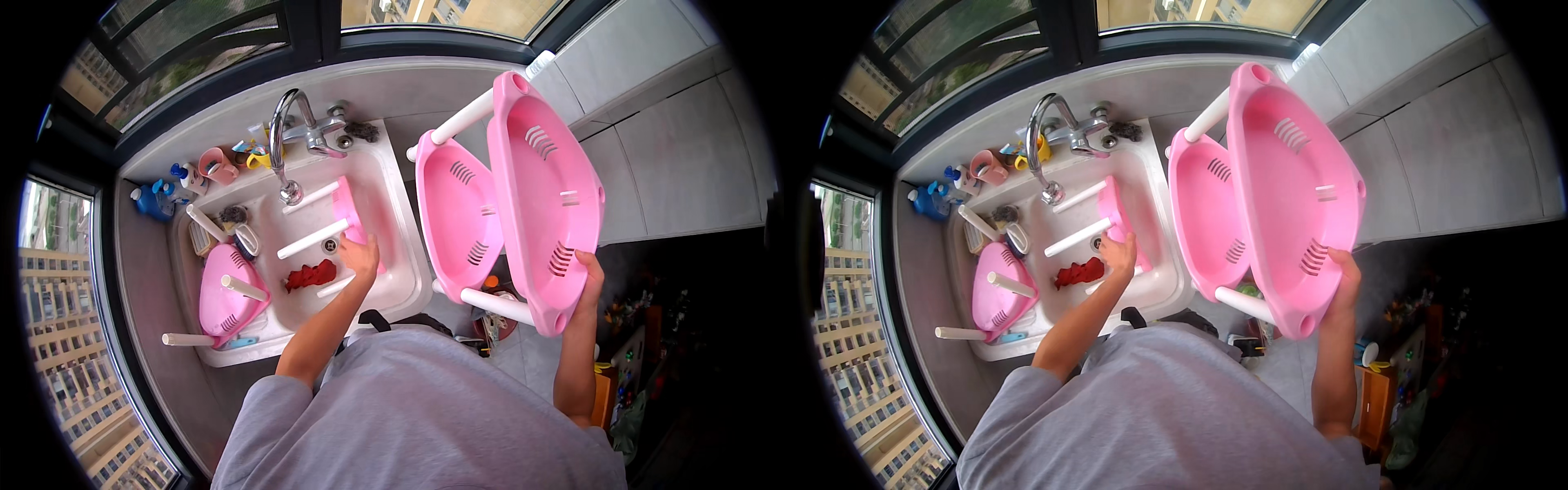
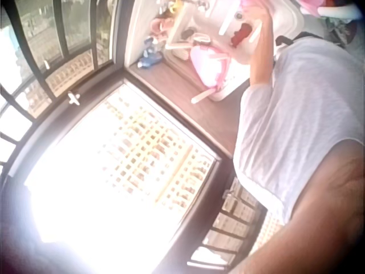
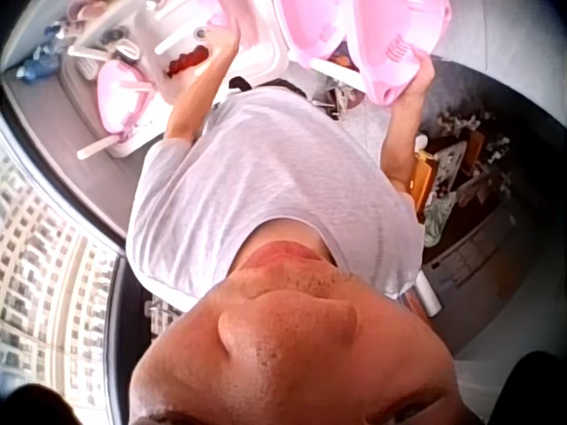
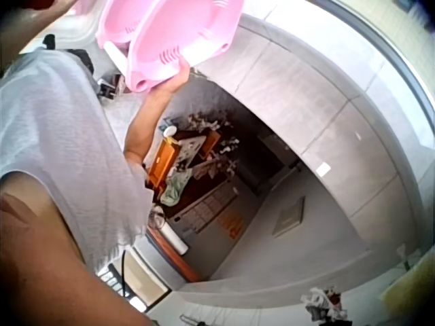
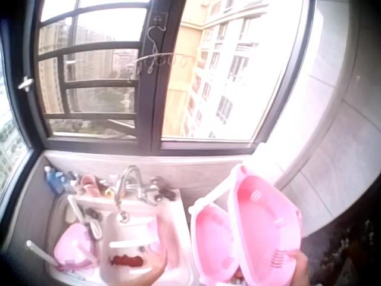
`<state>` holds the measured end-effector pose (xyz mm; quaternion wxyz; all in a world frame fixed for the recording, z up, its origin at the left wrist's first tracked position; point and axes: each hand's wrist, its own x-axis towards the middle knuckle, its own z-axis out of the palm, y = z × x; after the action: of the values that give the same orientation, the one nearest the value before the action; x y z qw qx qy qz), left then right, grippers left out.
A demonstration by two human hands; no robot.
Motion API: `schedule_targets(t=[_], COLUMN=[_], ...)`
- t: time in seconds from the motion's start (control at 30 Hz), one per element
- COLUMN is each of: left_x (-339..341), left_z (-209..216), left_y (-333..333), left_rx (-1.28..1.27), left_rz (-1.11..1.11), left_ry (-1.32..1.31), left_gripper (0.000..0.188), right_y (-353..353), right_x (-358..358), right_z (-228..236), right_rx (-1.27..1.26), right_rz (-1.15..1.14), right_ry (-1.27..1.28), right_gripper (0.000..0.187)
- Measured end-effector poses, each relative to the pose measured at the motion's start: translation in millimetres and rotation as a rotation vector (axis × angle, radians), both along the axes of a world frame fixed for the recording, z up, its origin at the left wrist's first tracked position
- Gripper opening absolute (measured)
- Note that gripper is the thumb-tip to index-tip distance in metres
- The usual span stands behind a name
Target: The person washes a red cloth in a sink, scrubs the drain area with steel wool, and assembles a multi-tiered pink plastic shelf by fitting the legs and tiers together by hand.
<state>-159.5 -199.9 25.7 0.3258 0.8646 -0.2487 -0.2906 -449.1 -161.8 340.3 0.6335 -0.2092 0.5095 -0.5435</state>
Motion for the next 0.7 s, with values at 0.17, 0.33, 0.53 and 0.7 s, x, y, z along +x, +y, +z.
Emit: schedule_targets(t=[0.17,0.33,0.53,0.7], left_x=[-8.5,-64.2,-70.4,-52.7], left_z=[152.0,148.3,120.4,149.4], left_y=[-38.0,-84.8,-89.2,-85.6], left_rx=[-0.88,-0.061,-0.043,-0.004], left_rz=[-1.101,-1.362,-1.297,-1.194], left_ry=[-0.16,-0.641,-0.914,-0.926], left_gripper=[0.049,0.077,0.103,0.103], right_y=[-7.6,-6.4,-0.7,-3.6], right_x=[2.6,25.7,38.2,29.1], right_z=[-11.5,4.2,9.0,-1.3], right_rx=[0.025,0.047,0.022,0.022], right_rz=[0.078,0.124,0.065,0.091], right_ry=[0.027,-0.001,-0.022,0.007], right_gripper=[0.049,0.047,0.049,0.051])
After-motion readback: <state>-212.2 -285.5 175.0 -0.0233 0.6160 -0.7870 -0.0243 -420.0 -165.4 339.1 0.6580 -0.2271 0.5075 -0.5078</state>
